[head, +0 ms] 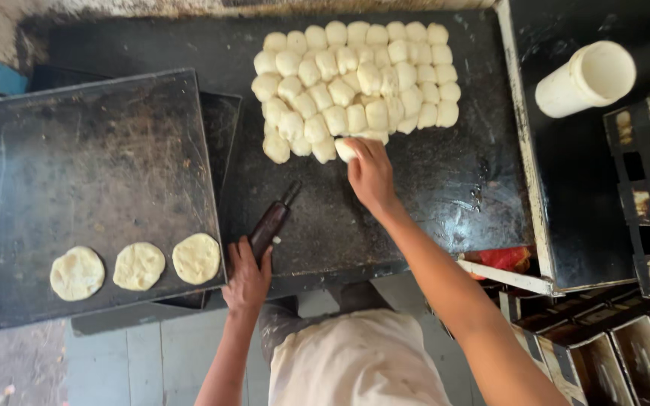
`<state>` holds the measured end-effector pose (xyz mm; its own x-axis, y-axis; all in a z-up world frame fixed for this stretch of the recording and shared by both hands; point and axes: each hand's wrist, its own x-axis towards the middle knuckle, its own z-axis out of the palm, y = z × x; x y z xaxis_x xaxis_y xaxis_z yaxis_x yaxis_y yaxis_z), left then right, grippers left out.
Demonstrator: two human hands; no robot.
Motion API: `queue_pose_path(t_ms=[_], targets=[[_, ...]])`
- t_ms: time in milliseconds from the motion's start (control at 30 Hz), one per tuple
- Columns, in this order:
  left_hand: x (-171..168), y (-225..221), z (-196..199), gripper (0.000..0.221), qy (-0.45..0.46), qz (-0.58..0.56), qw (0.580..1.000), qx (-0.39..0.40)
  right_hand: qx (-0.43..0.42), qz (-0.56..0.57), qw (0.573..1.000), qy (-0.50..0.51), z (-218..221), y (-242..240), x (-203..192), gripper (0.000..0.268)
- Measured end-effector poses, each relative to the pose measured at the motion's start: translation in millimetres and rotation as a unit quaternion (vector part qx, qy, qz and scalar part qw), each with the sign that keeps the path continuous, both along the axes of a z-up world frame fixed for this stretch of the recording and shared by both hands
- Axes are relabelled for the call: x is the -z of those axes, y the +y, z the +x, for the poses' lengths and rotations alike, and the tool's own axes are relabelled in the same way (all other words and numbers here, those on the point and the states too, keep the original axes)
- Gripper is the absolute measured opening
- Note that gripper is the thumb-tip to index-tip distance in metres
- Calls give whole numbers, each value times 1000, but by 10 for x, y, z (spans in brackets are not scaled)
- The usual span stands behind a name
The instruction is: The person picks up small portions of dough, rolls them flat with a rolling pin on a table, and places the flattened dough onto a metal tray.
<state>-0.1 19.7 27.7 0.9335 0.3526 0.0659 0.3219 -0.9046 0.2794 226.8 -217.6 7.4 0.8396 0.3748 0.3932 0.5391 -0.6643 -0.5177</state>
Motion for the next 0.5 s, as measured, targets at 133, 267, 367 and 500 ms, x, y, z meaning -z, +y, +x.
queue_pose_path(t_ms=[133, 267, 367, 500], targets=[[16, -113, 19, 49, -5, -5, 999, -48, -96, -26, 995, -13, -793, -367, -213, 50], [13, -106, 150, 52, -24, -3, 998, -51, -100, -195, 976, 1, -724, -299, -262, 59], [55, -161, 3, 53, 3, -23, 998, -56, -140, -233, 956, 106, -414, -138, -34, 49], [65, -81, 87, 51, -15, -10, 998, -52, -244, -163, 956, 6, -165, 55, 290, 33]])
